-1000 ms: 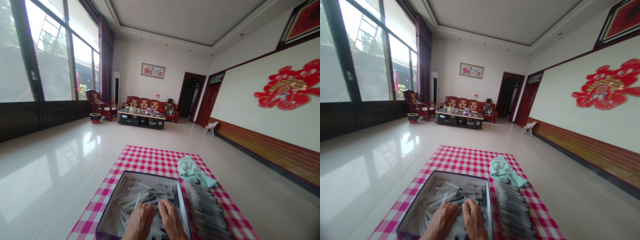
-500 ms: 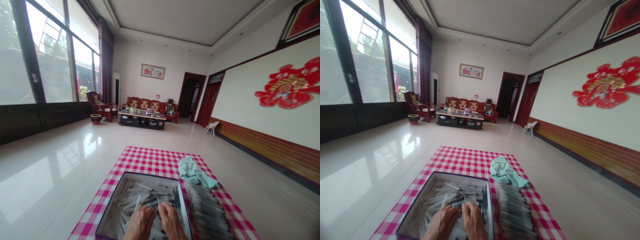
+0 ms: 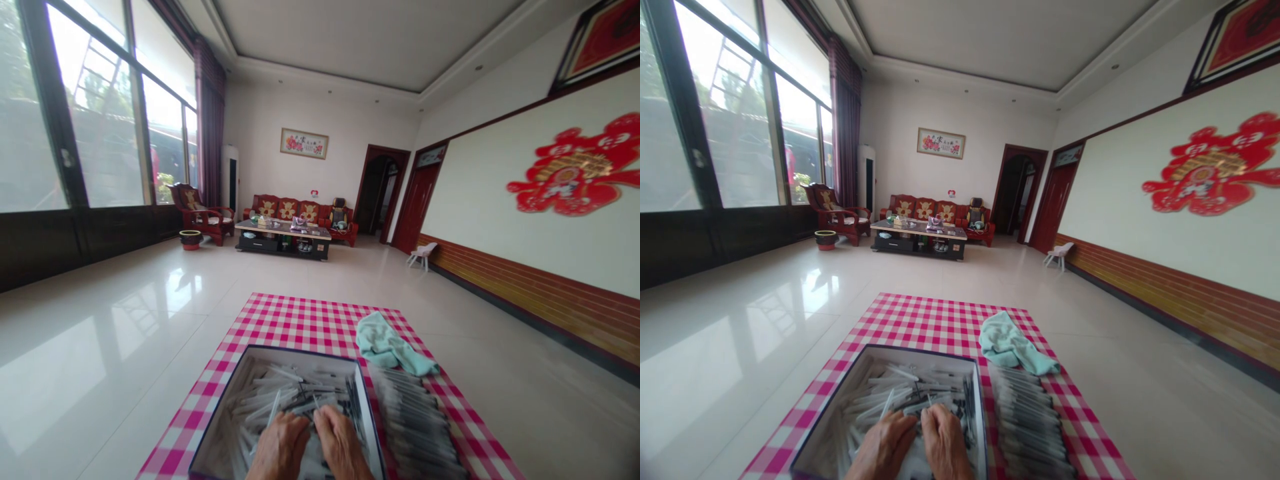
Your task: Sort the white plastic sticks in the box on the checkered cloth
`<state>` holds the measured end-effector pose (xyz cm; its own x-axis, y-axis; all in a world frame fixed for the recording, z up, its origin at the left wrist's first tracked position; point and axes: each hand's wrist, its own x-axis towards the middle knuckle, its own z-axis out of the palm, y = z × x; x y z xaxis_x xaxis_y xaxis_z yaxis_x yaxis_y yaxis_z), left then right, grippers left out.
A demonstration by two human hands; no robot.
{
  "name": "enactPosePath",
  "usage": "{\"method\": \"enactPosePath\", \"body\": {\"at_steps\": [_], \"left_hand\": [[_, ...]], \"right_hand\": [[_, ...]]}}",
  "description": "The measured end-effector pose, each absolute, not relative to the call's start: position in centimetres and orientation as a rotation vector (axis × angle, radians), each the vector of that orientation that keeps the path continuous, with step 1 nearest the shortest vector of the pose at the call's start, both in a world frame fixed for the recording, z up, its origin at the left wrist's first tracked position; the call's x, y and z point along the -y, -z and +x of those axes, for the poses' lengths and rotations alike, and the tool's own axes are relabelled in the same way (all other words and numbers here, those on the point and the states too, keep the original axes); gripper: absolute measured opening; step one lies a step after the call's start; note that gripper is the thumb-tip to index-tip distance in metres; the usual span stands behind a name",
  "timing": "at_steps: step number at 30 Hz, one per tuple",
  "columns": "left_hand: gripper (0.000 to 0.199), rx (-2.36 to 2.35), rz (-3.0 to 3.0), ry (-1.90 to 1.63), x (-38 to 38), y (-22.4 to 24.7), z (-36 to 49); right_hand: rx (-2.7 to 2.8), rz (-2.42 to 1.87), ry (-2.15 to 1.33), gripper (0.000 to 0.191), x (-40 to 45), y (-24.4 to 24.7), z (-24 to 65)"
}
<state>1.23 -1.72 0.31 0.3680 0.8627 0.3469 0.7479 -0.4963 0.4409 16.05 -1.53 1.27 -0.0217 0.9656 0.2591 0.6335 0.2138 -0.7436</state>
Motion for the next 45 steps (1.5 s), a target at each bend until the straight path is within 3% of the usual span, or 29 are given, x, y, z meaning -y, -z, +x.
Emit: {"method": "enactPosePath", "body": {"at_steps": [6,13,18,23,28,36,40,45], "left_hand": [[0.024,-1.442,2.411,-0.786,1.9,-0.6,1.1],[0.023,-1.544,2.394,-0.826,1.9,-0.4,1.1],[0.025,-1.683,2.314,-0.887,1.2,-0.2,1.1],[0.025,-1.697,2.275,-0.929,1.1,-0.1,1.2],[0.027,-1.682,2.26,-0.907,1.3,-0.2,1.1],[0.027,-1.682,2.266,-0.897,1.2,0.1,0.9],[0.027,-1.715,2.221,-0.984,0.9,0.5,0.9],[0.03,-1.699,2.073,-1.285,0.8,1.0,0.9]], "right_hand": [[1.797,-1.517,-0.497,0.034,1.5,-0.7,16.2],[1.756,-1.63,-0.534,0.046,1.4,-1.0,16.2],[1.934,-1.506,-0.749,0.017,2.1,-2.6,16.2],[2.072,-1.697,-1.035,0.023,4.3,-5.5,16.1],[2.046,-1.83,-0.957,0.024,5.2,-7.0,16.2],[2.08,-1.994,-0.896,0.024,4.6,-5.6,16.5],[2.239,-1.723,-0.786,0.01,2.6,-4.5,17.1],[2.13,-1.603,-0.561,0.026,0.1,-4.3,19.1]]}}
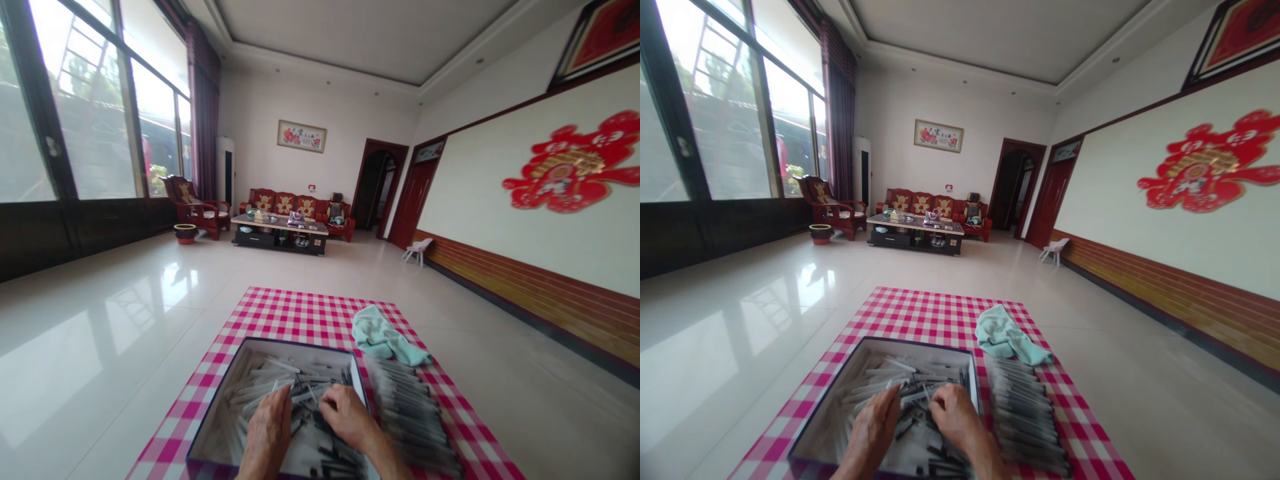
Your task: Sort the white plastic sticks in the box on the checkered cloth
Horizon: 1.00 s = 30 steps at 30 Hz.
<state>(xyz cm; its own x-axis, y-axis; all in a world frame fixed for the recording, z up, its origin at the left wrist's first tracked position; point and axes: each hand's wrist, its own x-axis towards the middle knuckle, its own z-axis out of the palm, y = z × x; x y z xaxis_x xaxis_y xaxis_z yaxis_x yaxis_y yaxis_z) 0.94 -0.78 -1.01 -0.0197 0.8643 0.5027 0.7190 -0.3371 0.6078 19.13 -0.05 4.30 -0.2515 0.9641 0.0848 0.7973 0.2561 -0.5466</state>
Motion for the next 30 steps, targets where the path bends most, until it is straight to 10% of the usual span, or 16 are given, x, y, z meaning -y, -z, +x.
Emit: {"method": "enactPosePath", "body": {"at_steps": [15,30], "left_hand": [[0.04,-1.209,1.197,-1.466,0.1,-0.7,-0.6],[0.036,-1.474,2.626,-1.061,1.5,-0.1,1.3]], "right_hand": [[1.837,-1.324,-1.194,0.023,1.6,-2.8,15.1],[1.982,-1.438,-0.798,0.02,0.2,-5.7,17.5]]}}
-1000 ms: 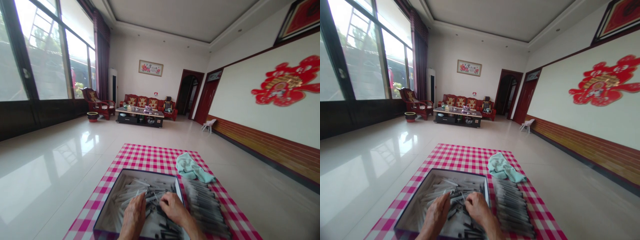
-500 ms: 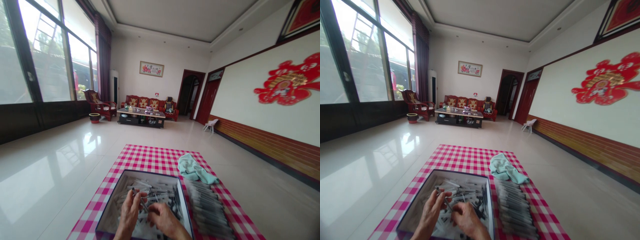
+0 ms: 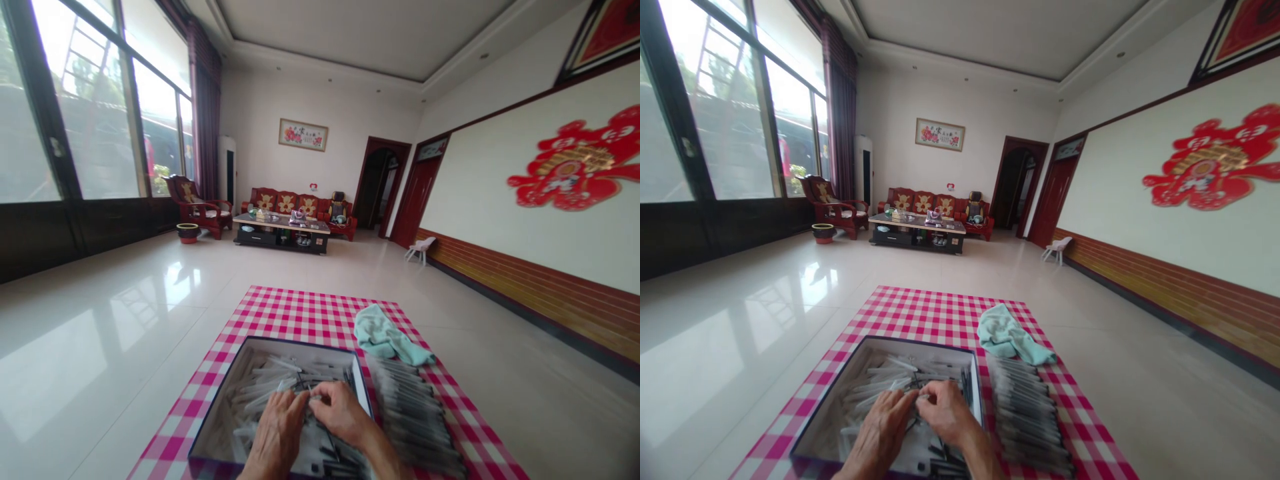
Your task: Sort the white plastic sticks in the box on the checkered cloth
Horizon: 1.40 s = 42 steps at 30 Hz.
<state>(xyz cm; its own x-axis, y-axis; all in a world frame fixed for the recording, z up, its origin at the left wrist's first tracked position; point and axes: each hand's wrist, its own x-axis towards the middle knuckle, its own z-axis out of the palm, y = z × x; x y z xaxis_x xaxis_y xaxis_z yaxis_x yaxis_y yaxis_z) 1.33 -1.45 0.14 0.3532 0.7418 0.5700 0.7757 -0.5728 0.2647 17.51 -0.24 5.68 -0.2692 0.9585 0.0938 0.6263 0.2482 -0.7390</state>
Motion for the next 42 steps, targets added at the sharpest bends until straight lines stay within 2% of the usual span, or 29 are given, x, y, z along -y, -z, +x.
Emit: {"method": "enactPosePath", "body": {"at_steps": [2,7,12,18,22,25,28,30,36,42], "left_hand": [[0.032,1.499,-2.465,1.057,1.3,0.3,1.3],[0.03,1.479,-2.322,1.147,0.8,1.7,1.4],[0.028,1.359,-2.256,1.268,0.6,2.3,1.4],[0.021,1.47,-2.287,1.128,0.8,1.4,1.3],[0.026,1.486,-2.298,1.124,0.6,1.8,1.1],[0.032,1.512,-2.359,1.135,0.4,1.8,0.9],[0.035,1.512,-2.423,1.169,0.5,1.2,1.0],[0.035,1.515,-2.462,1.181,0.7,0.7,1.1],[0.035,1.484,-2.599,1.154,1.1,0.1,1.2],[0.035,1.472,-2.671,1.114,1.1,0.3,1.2]], "right_hand": [[1.975,-1.449,-0.821,0.02,0.2,-4.5,17.5],[2.092,-1.614,-0.506,0.022,0.9,-0.3,16.9],[2.025,-1.687,-0.386,0.026,1.5,2.3,15.7],[1.946,-1.694,-0.413,0.023,0.9,2.1,14.8],[1.859,-1.648,-0.46,0.013,0.6,0.4,15.6],[1.664,-1.594,-0.681,0.011,0.3,-0.9,16.6],[1.114,-1.378,-1.166,0.03,0.4,-1.4,17.2],[0.807,-1.211,-1.366,0.041,0.6,-1.3,17.3],[0.491,-1.039,-1.461,0.044,0.9,-0.9,17.1],[0.463,-1.033,-1.454,0.049,0.9,-0.8,17.2]]}}
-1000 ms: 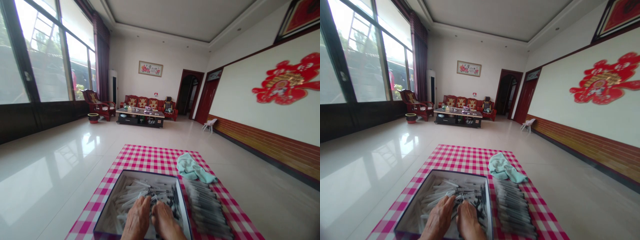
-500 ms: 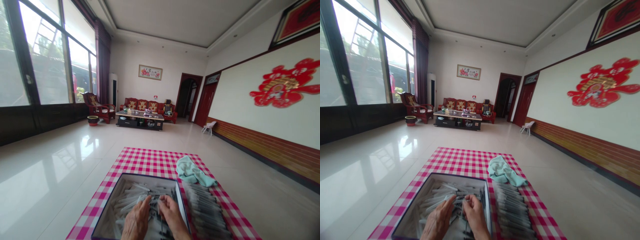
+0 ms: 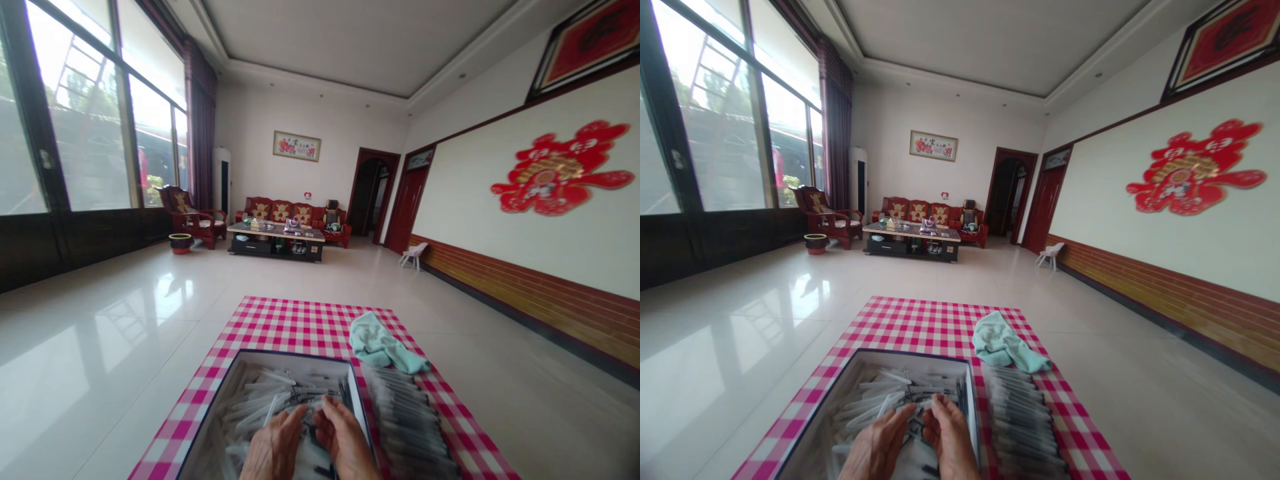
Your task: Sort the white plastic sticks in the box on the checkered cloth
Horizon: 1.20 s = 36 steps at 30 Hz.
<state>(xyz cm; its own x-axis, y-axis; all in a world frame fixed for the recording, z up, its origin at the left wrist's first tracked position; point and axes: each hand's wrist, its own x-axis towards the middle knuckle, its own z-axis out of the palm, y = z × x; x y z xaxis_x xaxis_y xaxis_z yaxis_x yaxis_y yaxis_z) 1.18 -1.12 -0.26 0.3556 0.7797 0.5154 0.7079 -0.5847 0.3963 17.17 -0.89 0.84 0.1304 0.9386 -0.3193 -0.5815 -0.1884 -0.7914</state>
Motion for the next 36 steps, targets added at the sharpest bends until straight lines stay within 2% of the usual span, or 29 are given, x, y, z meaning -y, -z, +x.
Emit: {"method": "enactPosePath", "body": {"at_steps": [21,36], "left_hand": [[0.03,-1.341,2.502,-0.957,1.8,-0.6,1.2],[0.022,-1.297,2.4,-0.889,1.9,-1.0,1.4]], "right_hand": [[0.668,-1.11,-1.432,0.045,1.7,-0.5,17.0],[0.533,-1.109,-1.556,0.044,1.9,-0.6,17.1]]}}
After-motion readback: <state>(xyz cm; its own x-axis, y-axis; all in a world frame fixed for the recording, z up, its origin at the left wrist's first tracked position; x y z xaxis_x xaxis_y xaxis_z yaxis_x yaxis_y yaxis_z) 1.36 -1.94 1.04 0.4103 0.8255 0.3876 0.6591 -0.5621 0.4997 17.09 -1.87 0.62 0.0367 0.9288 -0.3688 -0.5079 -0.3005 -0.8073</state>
